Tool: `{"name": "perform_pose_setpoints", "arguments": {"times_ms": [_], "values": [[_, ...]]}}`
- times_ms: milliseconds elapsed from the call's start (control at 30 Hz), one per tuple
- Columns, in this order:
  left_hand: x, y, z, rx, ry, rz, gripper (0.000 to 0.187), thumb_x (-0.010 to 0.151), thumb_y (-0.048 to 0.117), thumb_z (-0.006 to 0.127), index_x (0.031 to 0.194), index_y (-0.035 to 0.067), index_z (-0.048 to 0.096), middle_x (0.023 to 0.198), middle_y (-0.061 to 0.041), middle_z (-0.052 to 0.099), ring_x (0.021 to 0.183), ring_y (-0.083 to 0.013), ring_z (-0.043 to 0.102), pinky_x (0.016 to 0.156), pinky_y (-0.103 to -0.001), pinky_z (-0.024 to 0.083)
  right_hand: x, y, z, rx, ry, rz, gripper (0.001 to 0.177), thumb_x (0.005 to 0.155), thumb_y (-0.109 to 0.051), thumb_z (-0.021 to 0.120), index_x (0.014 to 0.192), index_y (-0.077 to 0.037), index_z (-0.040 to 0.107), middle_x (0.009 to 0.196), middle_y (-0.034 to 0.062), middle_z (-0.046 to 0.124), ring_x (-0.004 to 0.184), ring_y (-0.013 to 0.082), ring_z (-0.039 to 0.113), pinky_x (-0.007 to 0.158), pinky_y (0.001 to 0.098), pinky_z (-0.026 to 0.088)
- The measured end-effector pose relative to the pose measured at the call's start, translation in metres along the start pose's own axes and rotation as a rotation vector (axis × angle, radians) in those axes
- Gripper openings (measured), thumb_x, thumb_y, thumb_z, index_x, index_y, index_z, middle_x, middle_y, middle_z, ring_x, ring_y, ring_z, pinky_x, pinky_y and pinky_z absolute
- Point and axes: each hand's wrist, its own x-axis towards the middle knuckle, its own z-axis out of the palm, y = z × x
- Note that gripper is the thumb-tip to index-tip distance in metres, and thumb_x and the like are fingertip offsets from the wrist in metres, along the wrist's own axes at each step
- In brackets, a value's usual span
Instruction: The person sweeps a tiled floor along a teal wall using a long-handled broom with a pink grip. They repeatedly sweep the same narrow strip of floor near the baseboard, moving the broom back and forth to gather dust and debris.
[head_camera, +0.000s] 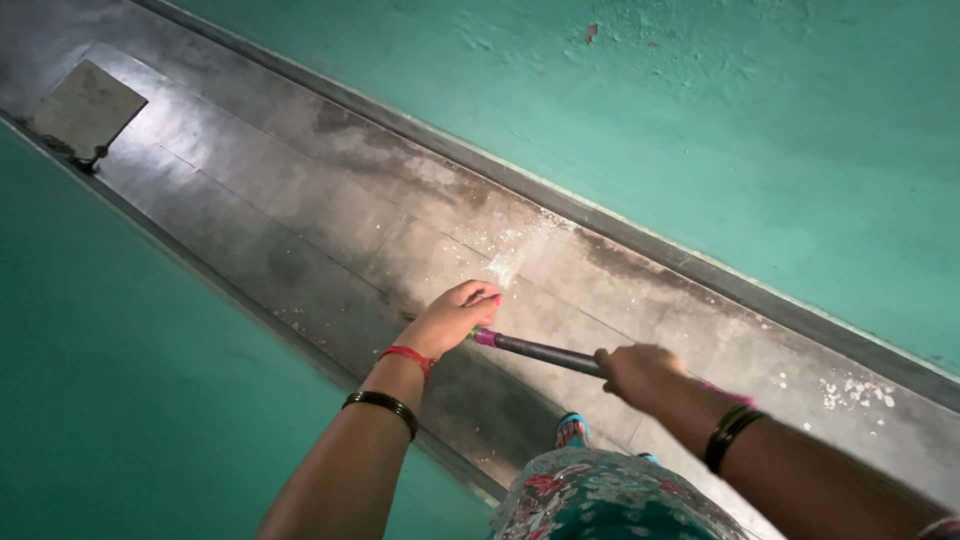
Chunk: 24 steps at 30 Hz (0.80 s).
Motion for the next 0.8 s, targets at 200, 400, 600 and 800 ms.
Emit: {"name": "perform_pose_setpoints", "arguments": {"times_ms": [200, 400, 600, 800], "values": [[0.006, 0.016, 0.011, 0.087, -0.039, -0.001, 0.044, 0.093, 0.036, 0.066, 0.124, 0.005, 0.064, 0.111, -0.006, 0.071, 0.093, -0.0147, 0.072, 0.085, -0.029, 0.053, -0.004, 0.009, -0.034, -0.157, -0.013, -0.158, 0.029, 0.09, -0.037, 0.073, 0.116, -0.025, 0.069, 0.1, 0.0031, 0.073, 0.101, 0.027, 0.07, 0.082, 0.0466, 0.059], [-0.001, 0.01, 0.013, 0.157, -0.004, -0.008, 0.047, 0.093, 0.038, 0.067, 0.126, 0.004, 0.063, 0.109, -0.008, 0.071, 0.092, -0.0152, 0.07, 0.086, -0.029, 0.053, 0.017, -0.03, -0.007, -0.239, -0.14, -0.131, 0.025, 0.091, -0.031, 0.073, 0.115, -0.023, 0.075, 0.104, 0.0029, 0.073, 0.099, 0.0276, 0.072, 0.078, 0.0471, 0.06], [0.0, 0.004, 0.013, 0.15, -0.015, -0.045, 0.047, 0.094, 0.039, 0.066, 0.126, 0.005, 0.061, 0.11, -0.005, 0.071, 0.092, -0.0128, 0.071, 0.087, -0.028, 0.053, 0.012, -0.021, 0.023, -0.089, -0.148, -0.051, 0.042, 0.099, -0.026, 0.063, 0.14, -0.019, 0.053, 0.113, 0.0085, 0.072, 0.102, 0.0292, 0.073, 0.08, 0.0458, 0.061], [0.019, -0.001, 0.028, 0.101, -0.036, -0.012, 0.04, 0.095, 0.035, 0.068, 0.119, 0.003, 0.066, 0.102, -0.006, 0.07, 0.086, -0.0131, 0.067, 0.084, -0.028, 0.053, 0.006, -0.007, 0.042, -0.085, -0.118, -0.129, 0.052, 0.101, -0.038, 0.062, 0.144, -0.016, 0.044, 0.126, 0.009, 0.066, 0.117, 0.0304, 0.065, 0.09, 0.0455, 0.057]]}}
